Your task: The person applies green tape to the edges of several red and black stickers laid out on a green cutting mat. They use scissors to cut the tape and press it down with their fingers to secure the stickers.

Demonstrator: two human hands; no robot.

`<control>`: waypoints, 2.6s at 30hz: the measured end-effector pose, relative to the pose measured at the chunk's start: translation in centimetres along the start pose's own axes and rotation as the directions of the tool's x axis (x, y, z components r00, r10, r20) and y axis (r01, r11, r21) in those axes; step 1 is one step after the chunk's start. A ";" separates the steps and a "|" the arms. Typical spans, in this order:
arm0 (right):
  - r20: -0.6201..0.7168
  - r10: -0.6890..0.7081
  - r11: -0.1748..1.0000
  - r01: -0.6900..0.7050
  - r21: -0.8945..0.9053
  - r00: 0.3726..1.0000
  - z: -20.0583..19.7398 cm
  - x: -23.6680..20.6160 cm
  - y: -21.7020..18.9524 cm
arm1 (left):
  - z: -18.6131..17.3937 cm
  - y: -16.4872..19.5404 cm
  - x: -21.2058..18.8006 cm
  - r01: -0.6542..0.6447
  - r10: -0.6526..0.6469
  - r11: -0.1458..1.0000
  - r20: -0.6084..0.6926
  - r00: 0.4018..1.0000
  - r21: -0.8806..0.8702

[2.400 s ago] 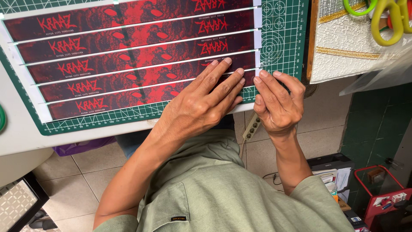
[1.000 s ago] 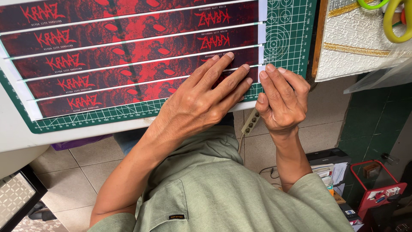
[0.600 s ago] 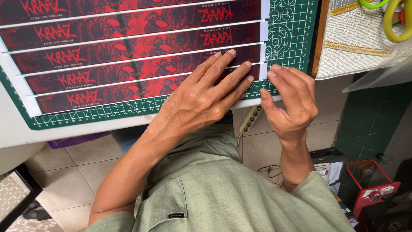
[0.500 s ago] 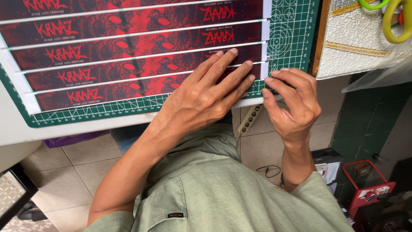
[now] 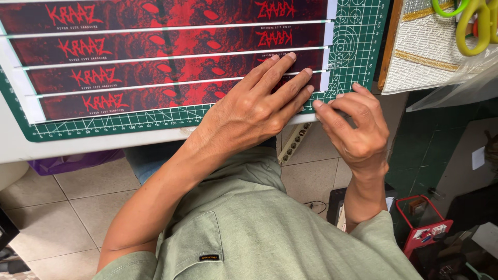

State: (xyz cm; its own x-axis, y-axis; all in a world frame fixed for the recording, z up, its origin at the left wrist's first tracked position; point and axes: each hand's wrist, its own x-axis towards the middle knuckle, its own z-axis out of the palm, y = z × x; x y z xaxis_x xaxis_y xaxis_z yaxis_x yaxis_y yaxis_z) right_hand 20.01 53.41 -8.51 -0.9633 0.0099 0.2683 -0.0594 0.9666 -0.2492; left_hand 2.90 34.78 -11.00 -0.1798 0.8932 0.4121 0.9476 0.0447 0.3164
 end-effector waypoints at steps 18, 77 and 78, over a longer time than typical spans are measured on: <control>0.208 -0.004 0.998 0.016 -0.054 0.978 -3.3 3.4 -0.7 | 0.3 0.1 -0.5 0.005 -0.005 1.000 -0.035 0.999 -0.010; 0.129 0.169 0.958 -0.193 0.210 0.977 -0.1 2.2 2.0 | 0.4 0.0 -0.5 0.004 -0.005 1.000 -0.024 1.000 -0.017; 0.120 0.165 0.960 -0.188 0.206 0.979 0.1 2.1 2.0 | 0.4 0.0 -0.5 0.004 -0.005 1.000 -0.023 1.000 -0.019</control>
State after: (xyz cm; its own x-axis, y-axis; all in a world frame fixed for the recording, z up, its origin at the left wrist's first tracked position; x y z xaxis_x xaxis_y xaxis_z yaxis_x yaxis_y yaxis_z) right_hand 17.82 55.38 -8.54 -0.9843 0.1387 0.1094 0.0696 0.8738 -0.4813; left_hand 3.12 34.51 -11.50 -0.1904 0.8826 0.4299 0.9416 0.0403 0.3343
